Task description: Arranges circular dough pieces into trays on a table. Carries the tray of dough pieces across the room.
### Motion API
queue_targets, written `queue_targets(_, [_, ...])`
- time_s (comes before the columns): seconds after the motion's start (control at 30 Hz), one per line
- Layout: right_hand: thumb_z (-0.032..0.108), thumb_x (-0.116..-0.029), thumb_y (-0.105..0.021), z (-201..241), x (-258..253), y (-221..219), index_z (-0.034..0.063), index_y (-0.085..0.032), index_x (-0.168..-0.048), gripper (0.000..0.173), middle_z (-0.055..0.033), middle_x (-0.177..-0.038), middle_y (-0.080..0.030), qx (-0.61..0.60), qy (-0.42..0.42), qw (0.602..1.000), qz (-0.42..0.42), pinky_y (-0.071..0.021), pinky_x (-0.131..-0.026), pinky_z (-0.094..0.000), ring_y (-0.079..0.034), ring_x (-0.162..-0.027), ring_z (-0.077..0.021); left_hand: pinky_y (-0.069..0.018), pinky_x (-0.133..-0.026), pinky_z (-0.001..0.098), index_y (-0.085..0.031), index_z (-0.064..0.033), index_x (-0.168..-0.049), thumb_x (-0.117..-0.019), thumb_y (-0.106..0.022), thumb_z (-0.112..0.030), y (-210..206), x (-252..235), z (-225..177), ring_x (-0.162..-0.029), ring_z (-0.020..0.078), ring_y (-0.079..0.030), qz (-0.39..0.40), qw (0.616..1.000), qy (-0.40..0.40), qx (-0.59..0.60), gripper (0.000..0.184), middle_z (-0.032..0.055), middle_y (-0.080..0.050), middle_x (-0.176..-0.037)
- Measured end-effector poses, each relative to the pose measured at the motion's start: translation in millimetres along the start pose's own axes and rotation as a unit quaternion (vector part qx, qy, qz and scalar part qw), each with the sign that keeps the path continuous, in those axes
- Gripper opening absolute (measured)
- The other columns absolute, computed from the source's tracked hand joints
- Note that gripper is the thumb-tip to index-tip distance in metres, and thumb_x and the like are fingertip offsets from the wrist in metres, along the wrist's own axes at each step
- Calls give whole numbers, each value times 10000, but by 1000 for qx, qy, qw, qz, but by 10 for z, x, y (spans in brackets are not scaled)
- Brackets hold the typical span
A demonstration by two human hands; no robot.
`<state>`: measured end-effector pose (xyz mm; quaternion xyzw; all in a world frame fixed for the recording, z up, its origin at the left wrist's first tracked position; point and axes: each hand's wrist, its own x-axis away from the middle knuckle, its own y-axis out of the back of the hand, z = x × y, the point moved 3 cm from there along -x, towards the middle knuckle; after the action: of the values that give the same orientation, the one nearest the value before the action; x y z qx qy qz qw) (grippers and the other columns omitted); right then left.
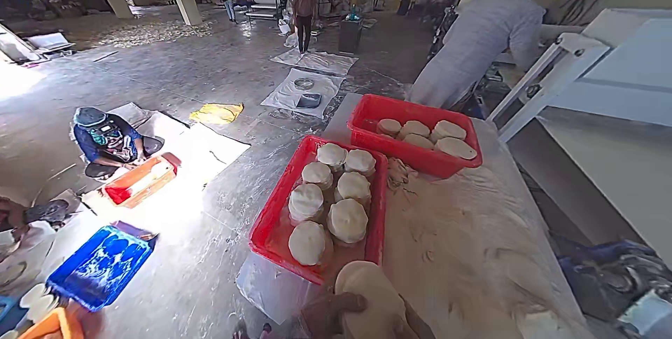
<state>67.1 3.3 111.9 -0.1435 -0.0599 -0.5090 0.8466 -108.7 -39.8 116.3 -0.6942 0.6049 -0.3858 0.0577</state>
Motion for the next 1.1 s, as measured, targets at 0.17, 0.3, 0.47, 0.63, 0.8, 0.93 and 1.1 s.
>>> queue_targets(0.17, [433, -740, -838, -56, -150, -1062, 3, -529, -1369, 823, -62, -1108, -730, 31, -32, 999, -10, -615, -874, -314, -720, -995, -128, -618, -808, 383, -418, -34, -1400, -821, -706, -123, 812, 484, -386, -932, 216, -719, -34, 999, -26, -10, 653, 124, -701, -1082])
queue_targets(0.3, [324, -763, -830, -219, -279, -1950, 1, -529, -1355, 738, -77, -1127, -721, -17, -26, 999, 7, -608, -900, -314, -718, -1015, -142, -631, -771, 382, -398, -25, -1418, -844, -680, -114, 1557, 871, -767, -909, 225, -728, -61, 996, -32, -49, 646, 138, -700, -1086])
queue_targets(0.47, [309, -762, -825, -357, -524, -2791, 10, -494, -1375, 758, -97, -1147, -700, -23, -42, 999, 0, -601, -900, -326, -706, -1027, -159, -634, -760, 411, -332, -54, -1485, -873, -668, -119, 2329, 1061, -1142, -921, 257, -731, -76, 995, -27, -52, 702, 161, -691, -1128])
queue_targets(0.63, [326, -744, -828, -333, -873, -3127, -1, -460, -1397, 817, -103, -1105, -711, 1, -44, 997, -60, -608, -866, -344, -716, -985, -165, -627, -791, 404, -275, -46, -1493, -906, -647, -75, 2636, 831, -1567, -935, 232, -720, -26, 998, -8, -61, 696, 149, -667, -1142])
queue_targets(0.8, [316, -747, -833, -194, -1404, -3269, -14, -439, -1414, 842, -101, -1106, -708, 1, -10, 994, -109, -603, -875, -334, -711, -991, -156, -624, -794, 425, -287, -60, -1498, -892, -671, -103, 2837, 304, -2054, -957, 262, -712, 20, 994, 3, -105, 718, 172, -653, -1170])
queue_targets(0.93, [306, -749, -833, -37, -1977, -3433, -15, -437, -1409, 835, -111, -1107, -713, -4, 8, 992, -125, -608, -874, -350, -717, -990, -172, -620, -807, 430, -289, -70, -1511, -883, -676, -121, 3016, -134, -2543, -983, 271, -703, 30, 992, -3, -125, 739, 182, -639, -1212])
queue_targets(1.1, [311, -747, -824, 81, -2596, -3586, -12, -435, -1418, 840, -117, -1109, -706, -11, 8, 985, -174, -599, -882, -353, -710, -995, -176, -620, -799, 437, -279, -83, -1518, -866, -685, -122, 3184, -734, -3098, -985, 282, -703, 63, 984, 35, -163, 769, 188, -631, -1225])
